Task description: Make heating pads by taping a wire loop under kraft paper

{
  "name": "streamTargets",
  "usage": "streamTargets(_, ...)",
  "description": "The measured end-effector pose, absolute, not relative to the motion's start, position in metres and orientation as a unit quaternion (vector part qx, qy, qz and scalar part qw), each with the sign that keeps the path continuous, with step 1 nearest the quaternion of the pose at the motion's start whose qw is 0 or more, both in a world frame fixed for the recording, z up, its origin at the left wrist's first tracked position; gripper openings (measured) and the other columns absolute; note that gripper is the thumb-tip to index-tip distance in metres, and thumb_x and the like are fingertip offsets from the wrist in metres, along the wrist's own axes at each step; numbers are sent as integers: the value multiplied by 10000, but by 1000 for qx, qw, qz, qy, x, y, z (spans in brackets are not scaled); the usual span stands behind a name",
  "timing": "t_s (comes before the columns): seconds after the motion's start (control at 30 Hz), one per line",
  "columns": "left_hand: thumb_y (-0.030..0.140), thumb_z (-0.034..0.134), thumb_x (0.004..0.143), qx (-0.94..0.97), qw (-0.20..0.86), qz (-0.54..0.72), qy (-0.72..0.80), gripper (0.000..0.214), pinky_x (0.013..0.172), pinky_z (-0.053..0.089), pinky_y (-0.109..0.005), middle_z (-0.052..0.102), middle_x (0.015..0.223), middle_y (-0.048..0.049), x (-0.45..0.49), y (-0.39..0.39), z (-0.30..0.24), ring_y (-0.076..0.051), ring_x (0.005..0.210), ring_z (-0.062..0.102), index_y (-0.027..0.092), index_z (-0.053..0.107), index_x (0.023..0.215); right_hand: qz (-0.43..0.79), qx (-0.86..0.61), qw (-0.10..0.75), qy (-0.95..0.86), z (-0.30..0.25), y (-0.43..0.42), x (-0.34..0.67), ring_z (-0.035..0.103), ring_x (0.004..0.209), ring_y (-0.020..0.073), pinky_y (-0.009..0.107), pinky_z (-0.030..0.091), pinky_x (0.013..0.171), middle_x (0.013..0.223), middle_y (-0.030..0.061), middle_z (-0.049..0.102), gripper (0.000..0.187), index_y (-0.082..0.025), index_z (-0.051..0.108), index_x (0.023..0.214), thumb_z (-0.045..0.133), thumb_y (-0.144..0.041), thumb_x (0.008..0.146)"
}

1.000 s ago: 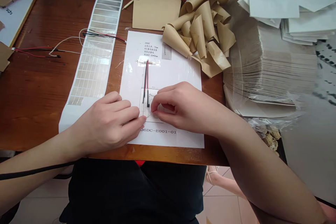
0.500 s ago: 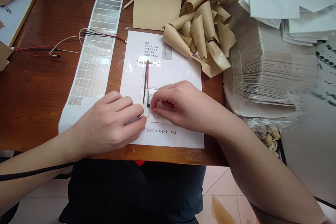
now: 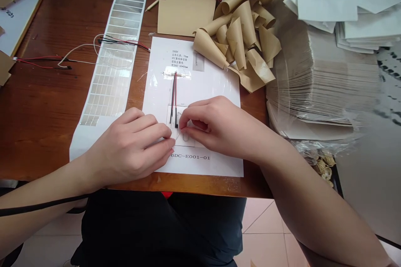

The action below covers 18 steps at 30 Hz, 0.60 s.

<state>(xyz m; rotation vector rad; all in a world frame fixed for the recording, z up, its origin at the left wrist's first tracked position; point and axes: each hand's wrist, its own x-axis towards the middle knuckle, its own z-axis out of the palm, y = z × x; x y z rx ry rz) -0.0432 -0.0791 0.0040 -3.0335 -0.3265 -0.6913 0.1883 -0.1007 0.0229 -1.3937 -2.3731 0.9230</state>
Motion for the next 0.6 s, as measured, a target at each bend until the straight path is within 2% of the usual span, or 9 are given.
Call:
streamTargets(0.13, 156, 674, 896, -973, -2, -205, -103, 37, 655, 440, -351, 719, 826, -26, -43, -80, 3, -171, 712, 592, 165, 706, 911, 312, -477, 123, -812, 23, -101, 188, 447, 610, 110, 259, 333, 646, 650, -26, 547, 121, -157, 695, 805, 614, -89, 864)
streamTargets(0.6, 184, 658, 916, -973, -16, -197, -119, 99, 641, 415, -360, 706, 813, -27, -38, -80, 1, -186, 724, 591, 157, 743, 875, 299, -493, 118, -808, 21, -101, 186, 430, 611, 110, 255, 316, 628, 661, -23, 539, 96, -161, 679, 800, 629, -117, 870)
